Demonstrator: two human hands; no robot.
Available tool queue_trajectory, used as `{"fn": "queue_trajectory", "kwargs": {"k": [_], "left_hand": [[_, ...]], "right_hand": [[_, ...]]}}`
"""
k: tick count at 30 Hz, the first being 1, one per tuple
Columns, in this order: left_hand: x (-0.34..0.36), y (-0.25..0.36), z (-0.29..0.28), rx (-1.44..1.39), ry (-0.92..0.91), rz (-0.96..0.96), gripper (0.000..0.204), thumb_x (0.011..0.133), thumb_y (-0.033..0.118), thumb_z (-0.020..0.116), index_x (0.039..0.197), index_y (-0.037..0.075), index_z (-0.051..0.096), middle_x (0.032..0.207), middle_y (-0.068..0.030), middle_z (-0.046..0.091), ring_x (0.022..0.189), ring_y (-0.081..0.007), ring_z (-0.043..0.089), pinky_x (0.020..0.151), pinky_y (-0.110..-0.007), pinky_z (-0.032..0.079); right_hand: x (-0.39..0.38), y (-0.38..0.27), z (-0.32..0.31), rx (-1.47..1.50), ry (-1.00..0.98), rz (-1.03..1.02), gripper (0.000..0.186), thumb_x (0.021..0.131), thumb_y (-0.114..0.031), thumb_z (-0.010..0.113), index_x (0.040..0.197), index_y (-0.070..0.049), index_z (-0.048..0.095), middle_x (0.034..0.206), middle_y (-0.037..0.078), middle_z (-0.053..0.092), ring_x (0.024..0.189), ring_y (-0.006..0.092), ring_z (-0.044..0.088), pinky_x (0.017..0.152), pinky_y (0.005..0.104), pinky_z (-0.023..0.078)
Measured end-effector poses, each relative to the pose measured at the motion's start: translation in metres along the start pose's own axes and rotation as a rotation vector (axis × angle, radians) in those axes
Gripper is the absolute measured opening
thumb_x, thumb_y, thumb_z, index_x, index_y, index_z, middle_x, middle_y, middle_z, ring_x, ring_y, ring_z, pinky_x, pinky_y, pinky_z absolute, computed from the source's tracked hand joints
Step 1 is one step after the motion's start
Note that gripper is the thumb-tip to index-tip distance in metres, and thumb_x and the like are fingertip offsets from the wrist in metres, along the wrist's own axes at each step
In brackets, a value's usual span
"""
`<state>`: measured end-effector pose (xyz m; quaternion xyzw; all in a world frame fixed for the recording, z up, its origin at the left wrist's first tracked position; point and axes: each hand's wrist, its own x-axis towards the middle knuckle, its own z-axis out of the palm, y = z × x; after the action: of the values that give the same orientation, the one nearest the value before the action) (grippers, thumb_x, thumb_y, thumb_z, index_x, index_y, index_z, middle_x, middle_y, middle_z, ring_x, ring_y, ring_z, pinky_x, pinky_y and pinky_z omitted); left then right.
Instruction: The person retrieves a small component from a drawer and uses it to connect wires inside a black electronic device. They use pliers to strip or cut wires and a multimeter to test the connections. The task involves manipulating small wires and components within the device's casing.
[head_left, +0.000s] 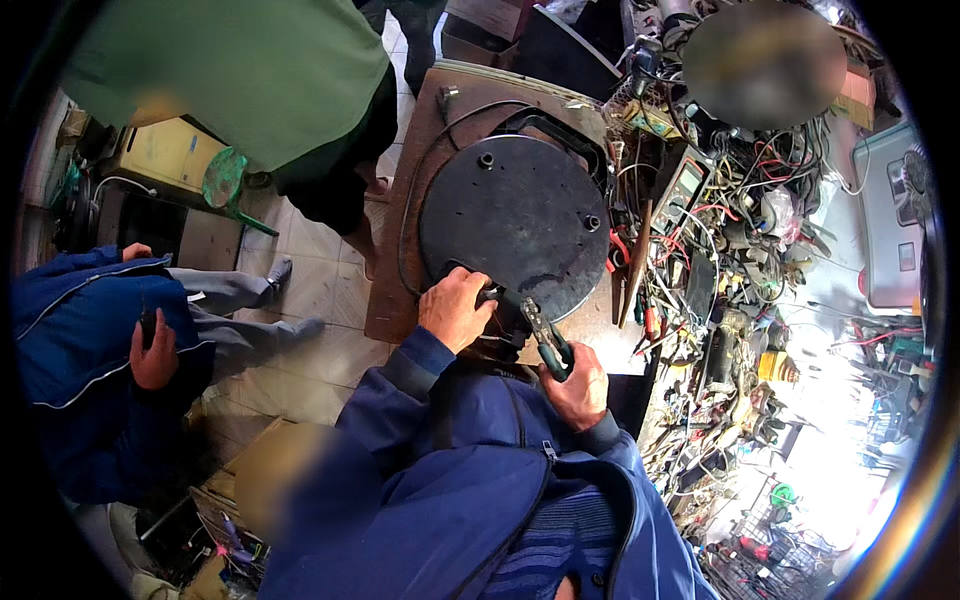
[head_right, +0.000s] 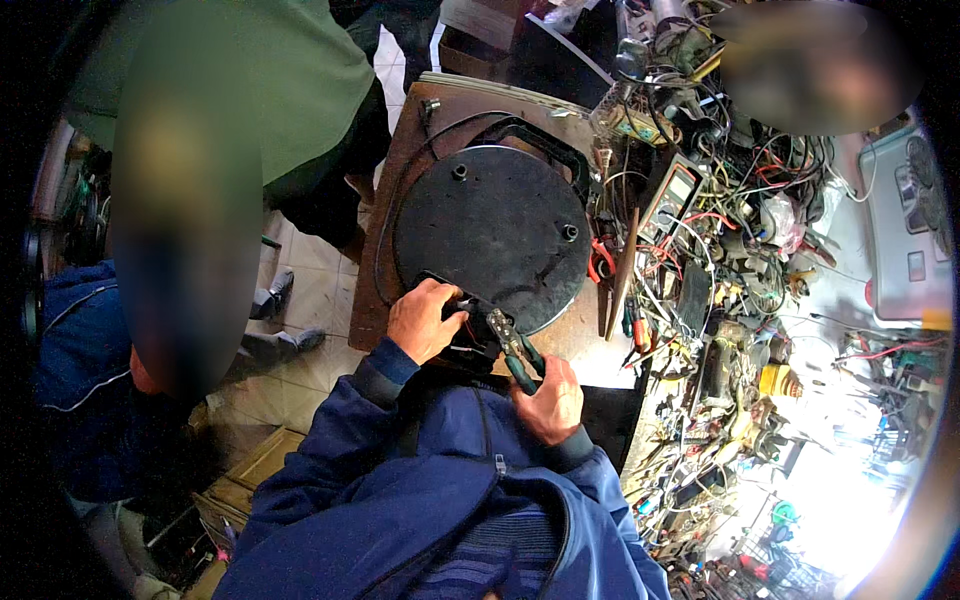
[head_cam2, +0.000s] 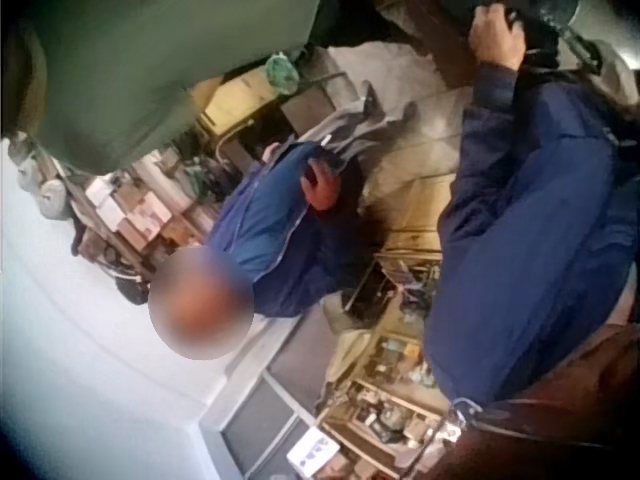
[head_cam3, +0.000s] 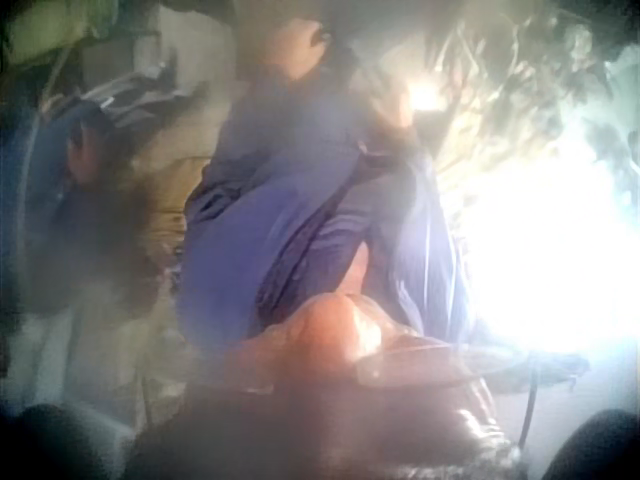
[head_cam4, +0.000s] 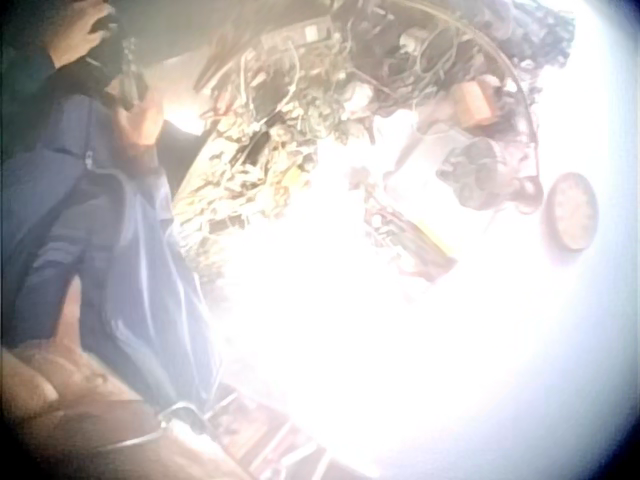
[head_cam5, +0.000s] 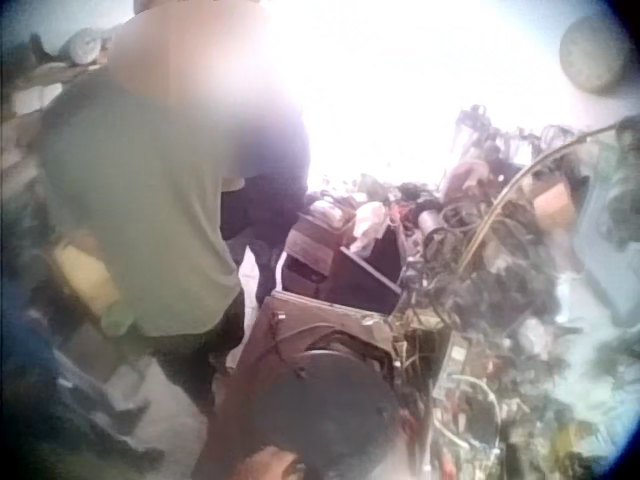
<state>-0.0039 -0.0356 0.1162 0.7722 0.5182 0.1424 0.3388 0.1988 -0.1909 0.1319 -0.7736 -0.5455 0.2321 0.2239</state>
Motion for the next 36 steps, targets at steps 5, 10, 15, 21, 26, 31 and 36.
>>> {"fn": "queue_trajectory", "kwargs": {"k": [5, 10, 15, 21, 26, 31, 36], "left_hand": [[0.002, -0.008, 0.016, -0.043, 0.029, -0.001, 0.023, 0.085, 0.018, 0.077, 0.104, 0.007, 0.073, 0.102, -0.0137, 0.069, 0.095, -0.0375, 0.069, 0.081, -0.047, 0.055], [0.001, -0.014, 0.023, -0.137, 0.044, 0.028, 0.017, 0.084, 0.014, 0.077, 0.1, 0.007, 0.073, 0.098, -0.0135, 0.069, 0.092, -0.0373, 0.069, 0.079, -0.046, 0.055], [0.001, -0.023, 0.026, -0.131, 0.024, 0.058, 0.015, 0.083, 0.011, 0.077, 0.096, 0.007, 0.073, 0.093, -0.0133, 0.07, 0.09, -0.0363, 0.069, 0.079, -0.045, 0.055], [0.007, -0.039, 0.028, -0.227, 0.012, 0.118, 0.014, 0.083, 0.009, 0.075, 0.096, 0.005, 0.073, 0.092, -0.0154, 0.071, 0.09, -0.0362, 0.069, 0.08, -0.045, 0.055], [0.009, -0.039, 0.023, -0.269, -0.033, 0.117, 0.014, 0.084, 0.007, 0.073, 0.097, 0.003, 0.072, 0.093, -0.016, 0.071, 0.091, -0.0368, 0.069, 0.082, -0.046, 0.054], [0.009, -0.038, 0.022, -0.236, -0.047, 0.113, 0.013, 0.086, 0.006, 0.071, 0.099, 0.003, 0.071, 0.093, -0.0161, 0.07, 0.092, -0.0371, 0.068, 0.082, -0.046, 0.054], [0.007, -0.04, 0.026, -0.248, -0.018, 0.121, 0.013, 0.086, 0.006, 0.071, 0.098, 0.003, 0.07, 0.093, -0.016, 0.07, 0.091, -0.0375, 0.068, 0.081, -0.046, 0.054]], "right_hand": [[0.0, 0.002, 0.003, -0.079, 0.02, -0.041, 0.046, 0.077, -0.028, 0.083, 0.106, 0.002, 0.063, 0.092, 0.022, 0.064, 0.089, 0.0421, 0.064, 0.079, 0.0504, 0.051], [0.005, -0.003, 0.007, -0.202, 0.031, -0.046, 0.054, 0.072, -0.03, 0.084, 0.111, 0.001, 0.062, 0.095, 0.021, 0.062, 0.091, 0.042, 0.062, 0.08, 0.0518, 0.048], [0.01, -0.008, 0.01, -0.307, -0.012, -0.049, 0.063, 0.069, -0.028, 0.084, 0.119, 0.001, 0.059, 0.103, 0.021, 0.06, 0.098, 0.041, 0.06, 0.086, 0.0515, 0.047], [0.015, -0.005, 0.017, -0.325, -0.013, -0.097, 0.073, 0.067, -0.027, 0.083, 0.128, 0.003, 0.056, 0.11, 0.022, 0.06, 0.104, 0.04, 0.059, 0.09, 0.0515, 0.046], [0.015, -0.002, 0.028, -0.324, -0.019, -0.098, 0.074, 0.067, -0.027, 0.084, 0.128, 0.003, 0.055, 0.112, 0.022, 0.06, 0.105, 0.0403, 0.059, 0.091, 0.0513, 0.046], [0.02, -0.013, 0.024, -0.286, 0.001, -0.121, 0.067, 0.068, -0.02, 0.082, 0.126, 0.003, 0.057, 0.107, 0.022, 0.061, 0.099, 0.0409, 0.06, 0.088, 0.0504, 0.047], [0.018, -0.017, 0.028, -0.296, -0.017, -0.056, 0.066, 0.068, -0.017, 0.081, 0.126, 0.003, 0.057, 0.107, 0.023, 0.061, 0.1, 0.0418, 0.06, 0.089, 0.0507, 0.047]]}}
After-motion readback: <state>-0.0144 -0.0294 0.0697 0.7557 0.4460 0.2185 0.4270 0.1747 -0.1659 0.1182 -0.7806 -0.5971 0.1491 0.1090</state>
